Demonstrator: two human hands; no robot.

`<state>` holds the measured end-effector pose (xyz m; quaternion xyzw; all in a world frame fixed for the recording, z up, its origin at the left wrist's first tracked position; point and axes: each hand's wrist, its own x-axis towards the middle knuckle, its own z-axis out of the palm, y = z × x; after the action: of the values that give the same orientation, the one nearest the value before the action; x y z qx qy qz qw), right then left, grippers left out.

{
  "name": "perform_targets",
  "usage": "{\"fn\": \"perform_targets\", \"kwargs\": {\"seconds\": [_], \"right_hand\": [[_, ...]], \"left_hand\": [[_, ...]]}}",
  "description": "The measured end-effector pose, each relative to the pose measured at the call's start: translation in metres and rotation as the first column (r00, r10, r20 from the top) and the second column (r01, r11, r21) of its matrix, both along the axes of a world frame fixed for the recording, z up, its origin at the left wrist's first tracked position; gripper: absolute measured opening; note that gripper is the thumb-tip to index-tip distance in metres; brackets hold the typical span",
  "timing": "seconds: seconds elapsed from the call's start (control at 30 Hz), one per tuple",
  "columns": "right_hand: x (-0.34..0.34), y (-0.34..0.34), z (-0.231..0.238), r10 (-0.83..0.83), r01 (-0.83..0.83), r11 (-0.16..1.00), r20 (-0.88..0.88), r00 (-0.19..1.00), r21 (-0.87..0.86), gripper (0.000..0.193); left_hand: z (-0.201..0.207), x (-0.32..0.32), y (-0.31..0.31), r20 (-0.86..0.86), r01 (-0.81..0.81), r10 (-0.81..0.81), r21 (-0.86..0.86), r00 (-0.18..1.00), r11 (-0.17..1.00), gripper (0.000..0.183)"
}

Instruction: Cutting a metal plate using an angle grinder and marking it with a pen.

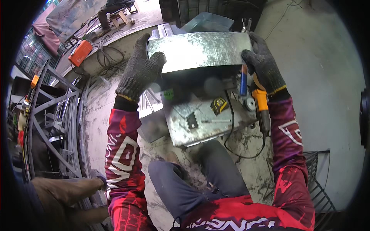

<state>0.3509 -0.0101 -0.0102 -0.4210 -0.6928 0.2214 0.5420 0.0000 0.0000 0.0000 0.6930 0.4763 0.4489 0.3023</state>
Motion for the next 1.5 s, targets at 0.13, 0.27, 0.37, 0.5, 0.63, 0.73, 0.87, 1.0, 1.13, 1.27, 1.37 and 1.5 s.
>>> {"fn": "perform_targets", "kwargs": {"seconds": [0.13, 0.27, 0.37, 0.5, 0.63, 0.73, 0.87, 1.0, 1.13, 1.27, 1.37, 1.5], "right_hand": [[-0.018, 0.08, 0.022, -0.194, 0.185, 0.868, 0.029, 0.981, -0.461, 0.071], [-0.032, 0.111, -0.019, -0.167, 0.204, 0.887, 0.123, 0.978, -0.415, 0.068], [-0.008, 0.129, -0.054, -0.108, 0.211, 0.965, 0.5, 0.859, -0.155, 0.072], [-0.037, 0.102, -0.031, -0.244, 0.371, 0.854, 0.349, 0.905, -0.365, 0.07], [-0.017, 0.068, -0.018, -0.374, 0.346, 0.737, 0.077, 0.924, -0.581, 0.065], [-0.01, 0.011, 0.004, -0.526, 0.455, 0.683, 0.047, 0.849, -0.571, 0.048], [0.012, -0.08, -0.02, -0.593, 0.676, 0.569, 0.335, 0.732, -0.468, 0.037], [0.023, -0.156, -0.046, -0.619, 0.6, 0.388, 0.285, 0.732, -0.7, 0.029], [0.027, -0.181, -0.061, -0.653, 0.541, 0.319, 0.234, 0.721, -0.778, 0.029], [0.073, -0.183, -0.125, -0.549, 0.682, 0.333, 0.455, 0.702, -0.651, 0.034], [0.072, -0.143, -0.122, -0.368, 0.792, 0.151, 0.71, 0.601, -0.592, 0.043], [0.06, -0.11, -0.133, -0.218, 0.945, -0.002, 0.922, 0.32, -0.328, 0.053]], "left_hand": [[0.008, -0.009, 0.069, -0.162, -0.063, 0.058, -0.03, 0.985, 0.998, 0.07], [-0.029, -0.035, 0.098, -0.224, -0.103, 0.092, -0.037, 0.97, 0.994, 0.065], [-0.035, -0.029, 0.099, -0.198, -0.078, 0.03, -0.242, 0.98, 0.967, 0.065], [-0.049, -0.039, 0.091, -0.041, -0.059, 0.049, -0.292, 0.998, 0.955, 0.073], [-0.041, -0.034, 0.085, 0.016, -0.026, 0.037, -0.439, 0.999, 0.898, 0.081], [-0.026, -0.027, 0.074, 0.041, -0.11, 0.164, -0.583, 0.986, 0.805, 0.078], [-0.029, -0.022, 0.082, 0.045, -0.08, 0.128, -0.574, 0.991, 0.815, 0.073], [-0.024, -0.029, 0.081, 0.074, -0.039, 0.102, -0.59, 0.992, 0.806, 0.073], [-0.022, -0.038, 0.082, 0.055, -0.054, 0.111, -0.616, 0.992, 0.786, 0.074], [-0.021, -0.029, 0.081, 0.011, -0.104, 0.135, -0.578, 0.991, 0.81, 0.074], [-0.034, -0.052, 0.075, -0.098, -0.159, 0.126, -0.546, 0.987, 0.823, 0.07], [-0.028, -0.043, 0.069, -0.177, -0.271, 0.207, -0.546, 0.962, 0.793, 0.075]]}}
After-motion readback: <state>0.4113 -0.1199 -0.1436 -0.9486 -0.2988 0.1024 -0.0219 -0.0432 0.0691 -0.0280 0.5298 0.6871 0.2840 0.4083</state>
